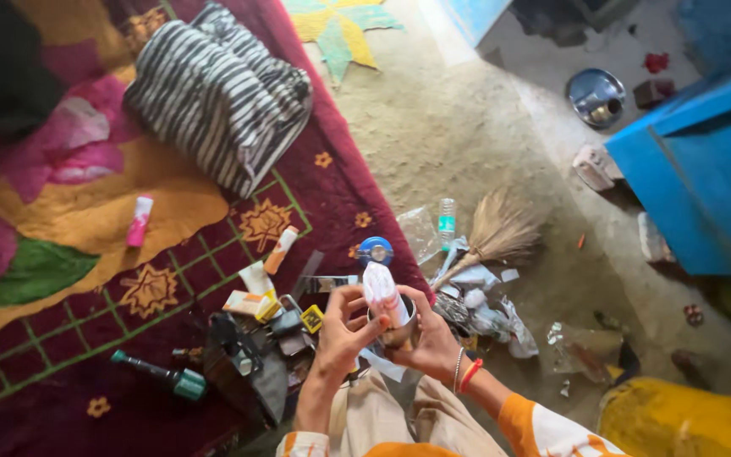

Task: The person picks up and moves various personal items including boxes, bottles, a bag, and money, placing some on a table and others into a bag.

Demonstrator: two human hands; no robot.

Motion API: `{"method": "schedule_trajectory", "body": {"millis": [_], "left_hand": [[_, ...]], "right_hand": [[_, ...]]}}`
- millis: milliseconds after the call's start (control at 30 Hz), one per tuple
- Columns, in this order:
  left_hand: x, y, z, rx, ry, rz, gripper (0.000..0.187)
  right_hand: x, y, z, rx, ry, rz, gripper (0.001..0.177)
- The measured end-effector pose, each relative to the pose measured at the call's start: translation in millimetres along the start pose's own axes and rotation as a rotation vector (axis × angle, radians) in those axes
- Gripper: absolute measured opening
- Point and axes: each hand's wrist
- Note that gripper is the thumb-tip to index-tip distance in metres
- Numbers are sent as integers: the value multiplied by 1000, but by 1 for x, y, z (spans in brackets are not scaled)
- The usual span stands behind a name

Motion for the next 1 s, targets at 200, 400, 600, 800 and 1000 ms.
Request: {"method": "schedule_trajectory", "body": {"millis": [200, 400, 600, 800, 1000], "left_hand": [[11, 53, 33, -377, 48, -81, 75], [24, 92, 43, -424, 173, 39, 49], [9, 95, 48, -91, 139, 14, 34], [-15, 77, 138, 360, 197, 86, 38], [-3, 142, 131, 222, 37, -165, 49]], "right_hand": [[24, -14, -25, 251, -131, 86, 91], [39, -10, -33, 349, -226, 326, 81], [42, -15, -59, 358, -354, 420, 77], [97, -32, -49, 371, -331, 454, 68], [140, -72, -34, 49, -203, 602, 63]]}}
Point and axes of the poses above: each hand's wrist, its own x-axis away from the middle knuckle, its own y-axis out of the palm, z = x × y, and after that the axes turned 5 degrees about -y, right-handed
